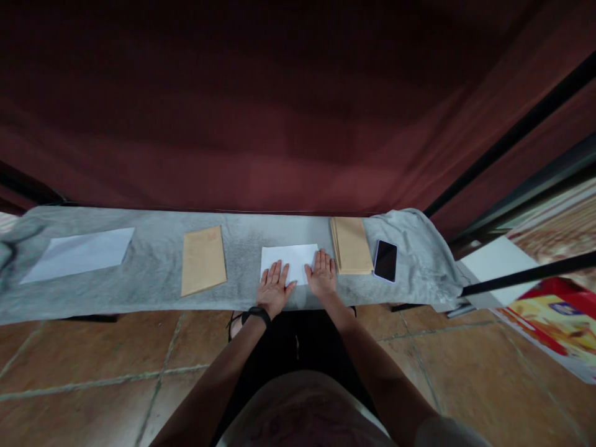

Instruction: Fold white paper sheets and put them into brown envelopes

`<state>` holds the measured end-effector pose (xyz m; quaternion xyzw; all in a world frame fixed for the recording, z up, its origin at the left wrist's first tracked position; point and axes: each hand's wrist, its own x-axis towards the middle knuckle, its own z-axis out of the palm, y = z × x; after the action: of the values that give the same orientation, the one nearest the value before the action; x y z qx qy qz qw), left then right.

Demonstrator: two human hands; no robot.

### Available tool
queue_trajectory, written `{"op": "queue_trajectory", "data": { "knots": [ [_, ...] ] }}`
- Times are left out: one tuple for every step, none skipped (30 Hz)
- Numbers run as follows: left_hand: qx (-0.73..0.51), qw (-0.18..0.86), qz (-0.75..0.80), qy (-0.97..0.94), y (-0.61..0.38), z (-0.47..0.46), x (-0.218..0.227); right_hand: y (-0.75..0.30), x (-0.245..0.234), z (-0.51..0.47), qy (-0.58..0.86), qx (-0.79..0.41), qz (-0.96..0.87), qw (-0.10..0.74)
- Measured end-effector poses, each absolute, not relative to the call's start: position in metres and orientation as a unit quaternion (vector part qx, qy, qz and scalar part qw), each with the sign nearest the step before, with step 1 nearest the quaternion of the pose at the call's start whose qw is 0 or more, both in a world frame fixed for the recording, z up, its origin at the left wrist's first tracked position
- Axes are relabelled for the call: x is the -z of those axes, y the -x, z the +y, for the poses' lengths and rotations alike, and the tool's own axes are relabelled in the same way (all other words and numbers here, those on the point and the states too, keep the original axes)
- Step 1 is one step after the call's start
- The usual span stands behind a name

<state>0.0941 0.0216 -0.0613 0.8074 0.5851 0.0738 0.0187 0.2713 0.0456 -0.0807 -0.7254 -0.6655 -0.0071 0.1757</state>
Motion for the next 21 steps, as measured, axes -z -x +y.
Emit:
{"op": "queue_trajectory", "data": {
  "knots": [
    [-0.073,0.016,0.581,-0.811,-0.086,0.023,0.061,-0.272,0.082,0.043,0.726,0.011,-0.664,0.177],
    [-0.072,0.015,0.573,-0.816,-0.079,0.024,0.062,-0.273,0.083,0.041,0.727,0.014,-0.663,0.178],
    [-0.071,0.015,0.562,-0.824,-0.072,0.025,0.062,-0.274,0.084,0.038,0.727,0.017,-0.663,0.179],
    [-0.068,0.017,0.548,-0.833,-0.065,0.027,0.062,-0.275,0.085,0.035,0.726,0.02,-0.664,0.18],
    [-0.064,0.02,0.534,-0.843,-0.06,0.028,0.062,-0.276,0.086,0.032,0.724,0.024,-0.665,0.181],
    [-0.06,0.024,0.52,-0.852,-0.055,0.03,0.062,-0.277,0.086,0.03,0.723,0.029,-0.665,0.182],
    [-0.054,0.027,0.508,-0.859,-0.05,0.031,0.062,-0.278,0.087,0.027,0.721,0.033,-0.667,0.184],
    [-0.048,0.03,0.498,-0.865,-0.047,0.033,0.062,-0.278,0.087,0.025,0.719,0.038,-0.669,0.185],
    [-0.04,0.032,0.489,-0.871,-0.043,0.034,0.061,-0.279,0.087,0.024,0.717,0.044,-0.67,0.187],
    [-0.031,0.032,0.48,-0.876,-0.041,0.035,0.06,-0.279,0.087,0.022,0.716,0.049,-0.671,0.189],
    [-0.022,0.031,0.472,-0.881,-0.039,0.036,0.06,-0.279,0.086,0.021,0.715,0.054,-0.67,0.191],
    [-0.012,0.03,0.462,-0.886,-0.037,0.036,0.058,-0.279,0.086,0.02,0.716,0.058,-0.668,0.193],
    [-0.004,0.03,0.452,-0.891,-0.036,0.036,0.057,-0.279,0.085,0.019,0.717,0.06,-0.666,0.195],
    [0.003,0.031,0.443,-0.896,-0.036,0.036,0.056,-0.278,0.085,0.018,0.718,0.061,-0.665,0.196],
    [0.008,0.033,0.436,-0.899,-0.036,0.035,0.054,-0.278,0.084,0.017,0.718,0.061,-0.665,0.196],
    [0.012,0.036,0.431,-0.901,-0.036,0.034,0.052,-0.278,0.084,0.016,0.718,0.059,-0.665,0.197],
    [0.012,0.04,0.431,-0.901,-0.036,0.033,0.051,-0.278,0.084,0.015,0.717,0.056,-0.666,0.197],
    [0.01,0.046,0.434,-0.9,-0.036,0.032,0.049,-0.278,0.083,0.014,0.717,0.052,-0.667,0.197],
    [0.005,0.052,0.442,-0.896,-0.037,0.031,0.047,-0.278,0.083,0.013,0.717,0.046,-0.667,0.197],
    [-0.001,0.058,0.451,-0.891,-0.037,0.03,0.045,-0.278,0.082,0.012,0.719,0.04,-0.666,0.195],
    [-0.006,0.063,0.46,-0.885,-0.037,0.029,0.043,-0.278,0.081,0.011,0.722,0.033,-0.664,0.192]
  ]
}}
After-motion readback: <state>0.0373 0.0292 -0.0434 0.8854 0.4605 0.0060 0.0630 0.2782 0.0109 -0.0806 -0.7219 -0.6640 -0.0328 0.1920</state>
